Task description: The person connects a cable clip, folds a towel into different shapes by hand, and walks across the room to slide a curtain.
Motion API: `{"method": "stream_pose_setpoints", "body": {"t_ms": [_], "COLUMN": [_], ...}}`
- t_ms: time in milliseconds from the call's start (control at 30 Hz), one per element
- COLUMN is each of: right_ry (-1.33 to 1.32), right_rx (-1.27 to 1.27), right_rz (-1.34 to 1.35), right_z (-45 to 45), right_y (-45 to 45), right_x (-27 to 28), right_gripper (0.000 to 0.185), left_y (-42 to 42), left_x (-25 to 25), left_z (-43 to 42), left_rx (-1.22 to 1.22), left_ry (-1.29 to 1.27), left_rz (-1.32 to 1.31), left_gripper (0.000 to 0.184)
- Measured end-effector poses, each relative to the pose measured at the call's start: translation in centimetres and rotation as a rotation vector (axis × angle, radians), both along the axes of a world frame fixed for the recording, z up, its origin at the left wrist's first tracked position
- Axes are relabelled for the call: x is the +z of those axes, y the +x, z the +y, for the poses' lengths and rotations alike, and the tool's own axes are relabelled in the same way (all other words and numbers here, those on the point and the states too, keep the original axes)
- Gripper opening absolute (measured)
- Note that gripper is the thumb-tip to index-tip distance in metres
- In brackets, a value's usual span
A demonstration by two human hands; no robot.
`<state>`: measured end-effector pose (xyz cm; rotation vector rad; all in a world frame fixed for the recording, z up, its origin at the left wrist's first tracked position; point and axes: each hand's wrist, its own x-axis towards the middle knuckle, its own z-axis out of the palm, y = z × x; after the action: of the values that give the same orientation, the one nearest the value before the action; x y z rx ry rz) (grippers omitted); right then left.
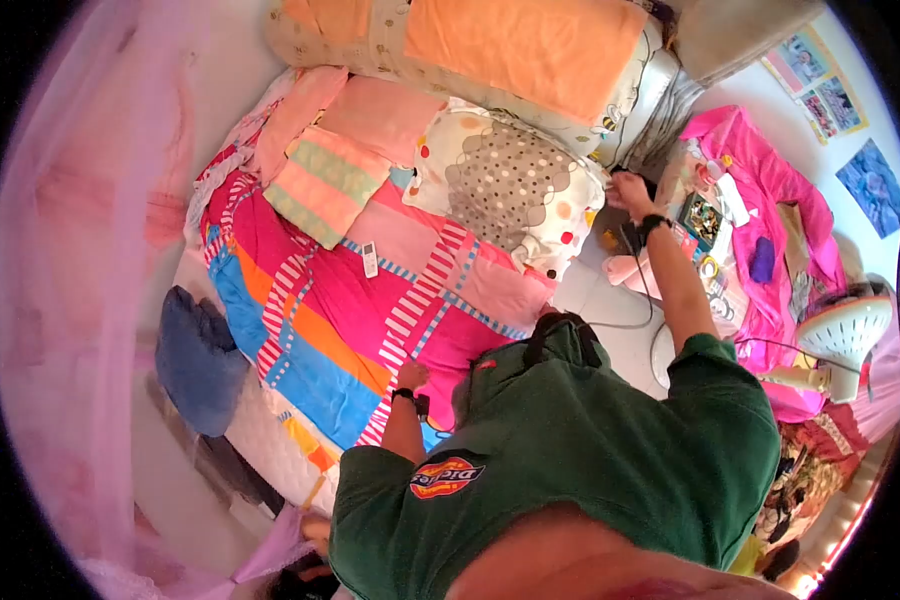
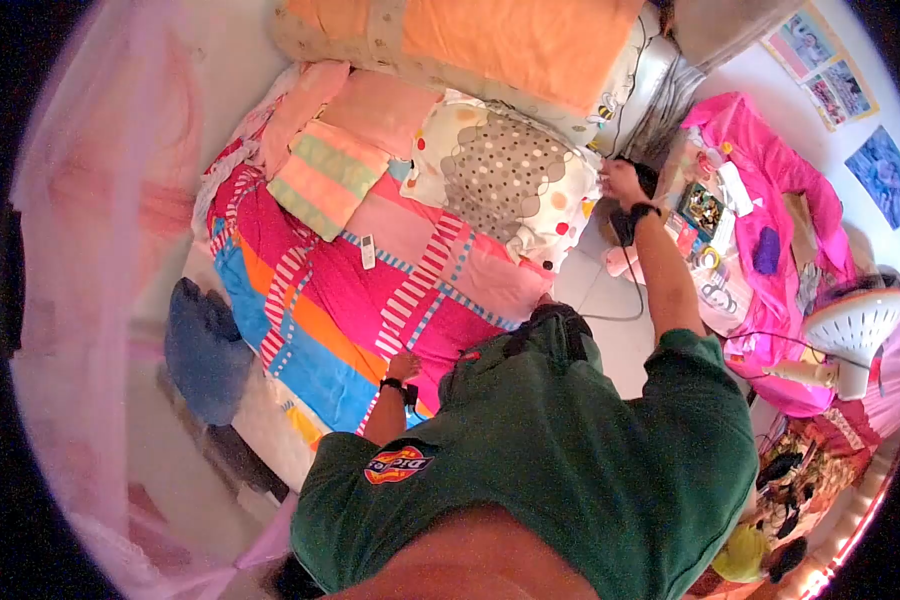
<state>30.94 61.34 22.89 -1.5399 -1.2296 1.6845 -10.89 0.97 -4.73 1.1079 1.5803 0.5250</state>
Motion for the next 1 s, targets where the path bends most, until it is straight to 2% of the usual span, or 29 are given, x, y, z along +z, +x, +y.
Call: {"method": "stream_pose_setpoints", "body": {"t_ms": [67, 100, 133, 167, 200, 233, 300, 333, 367, 400, 433, 467, 567, 600, 633, 700, 733, 767, 800, 833, 867, 900, 933, 967, 1000], "right_ry": [0.049, 0.071, 0.185, 0.239, 0.250, 0.273, 0.356, 0.355, 0.420, 0.384, 0.540, 0.753, 0.598, 0.597, 0.569, 0.544, 0.492, 0.440, 0.377, 0.536, 0.704, 0.912, 0.438, 0.627, 0.646], "right_rx": [-0.070, -0.092, -0.168, -0.249, -0.288, -0.319, -0.343, -0.331, -0.271, -0.131, -0.282, 0.117, -0.239, -0.224, -0.210, -0.168, -0.094, -0.021, 0.002, 0.043, 0.084, 0.128, 0.142, 0.192, 0.095], "right_rz": [0.100, 0.095, 0.155, 0.148, 0.184, 0.193, 0.205, 0.149, 0.137, 0.298, 0.032, -0.301, -0.328, -0.332, -0.377, -0.418, -0.490, -0.564, -0.638, -0.690, -0.731, -0.793, -1.026, -1.089, -1.174], "right_z": [5.3, 7.6, 11.3, 13.2, 16.3, 19.7, 25.3, 29.0, 32.5, 35.3, 38.1, 49.9, 45.3, 45.6, 46.1, 46.8, 47.6, 48.6, 49.3, 49.2, 49.9, 54.9, 51.7, 56.9, 58.9], "right_y": [-1.1, -1.7, -1.9, -2.5, -2.6, -2.7, -2.8, -2.6, -2.0, -0.9, -1.3, 3.5, 0.1, 0.1, -0.3, -1.8, -1.9, -1.7, -1.7, -1.2, -0.9, 0.6, -1.1, 1.3, 1.7], "right_x": [1.6, 4.0, 3.7, 6.0, 6.9, 7.0, 8.0, 8.3, 8.2, 9.3, 10.0, 3.6, 13.8, 14.9, 15.5, 16.1, 16.0, 15.7, 15.2, 14.7, 13.9, 9.5, 13.9, 9.8, 7.6], "right_gripper": [0.019, 0.027, 0.029, 0.031, 0.032, 0.032, 0.029, 0.022, 0.022, 0.022, 0.029, 0.035, 0.046, 0.046, 0.052, 0.058, 0.056, 0.055, 0.051, 0.051, 0.053, 0.056, 0.073, 0.075, 0.069], "left_y": [0.1, 0.8, 1.7, 1.7, 3.1, 3.7, 4.8, 6.3, 7.2, 7.6, 7.9, 8.3, 8.8, 8.8, 9.0, 9.7, 9.0, 9.4, 9.4, 9.3, 9.5, 9.2, 9.3, 9.3, 9.1], "left_x": [0.7, 0.9, 0.9, 1.0, 6.4, 7.7, 8.3, 12.3, 13.2, 13.7, 13.8, 15.9, 18.1, 17.8, 18.2, 19.0, 14.4, 17.3, 17.0, 16.1, 15.5, 15.0, 14.7, 14.8, 14.7], "left_z": [1.5, 2.3, 3.8, 5.9, 8.9, 11.0, 13.3, 15.7, 17.1, 18.2, 19.3, 20.9, 23.5, 23.8, 24.4, 24.8, 22.7, 24.7, 25.0, 24.6, 24.5, 24.5, 24.9, 25.4, 25.6], "left_rx": [0.042, 0.073, 0.114, 0.158, -0.549, -0.518, 0.593, 0.787, 0.796, 0.567, 0.322, 0.237, 0.287, 0.366, 0.380, 0.576, 0.725, 0.595, 0.559, 0.528, 0.636, 0.624, 0.546, 0.469, 0.345], "left_ry": [-0.021, -0.031, -0.031, -0.027, 0.081, 0.070, -0.352, -0.317, -0.319, -0.155, 0.008, -0.059, -0.165, -0.213, -0.219, -0.290, -0.211, -0.346, -0.312, -0.272, -0.242, -0.258, -0.243, -0.232, -0.148], "left_rz": [0.090, 0.130, 0.170, 0.218, 0.891, 0.894, -0.142, -0.305, -0.303, -0.001, 0.291, 0.338, 0.348, 0.234, 0.226, 0.113, -0.135, 0.101, 0.102, 0.103, 0.004, -0.002, 0.116, 0.234, 0.334], "left_gripper": [0.020, 0.019, 0.019, 0.019, 0.018, 0.018, 0.016, 0.013, 0.013, 0.012, 0.011, 0.011, 0.014, 0.018, 0.018, 0.022, 0.023, 0.023, 0.024, 0.025, 0.026, 0.027, 0.027, 0.028, 0.029]}}
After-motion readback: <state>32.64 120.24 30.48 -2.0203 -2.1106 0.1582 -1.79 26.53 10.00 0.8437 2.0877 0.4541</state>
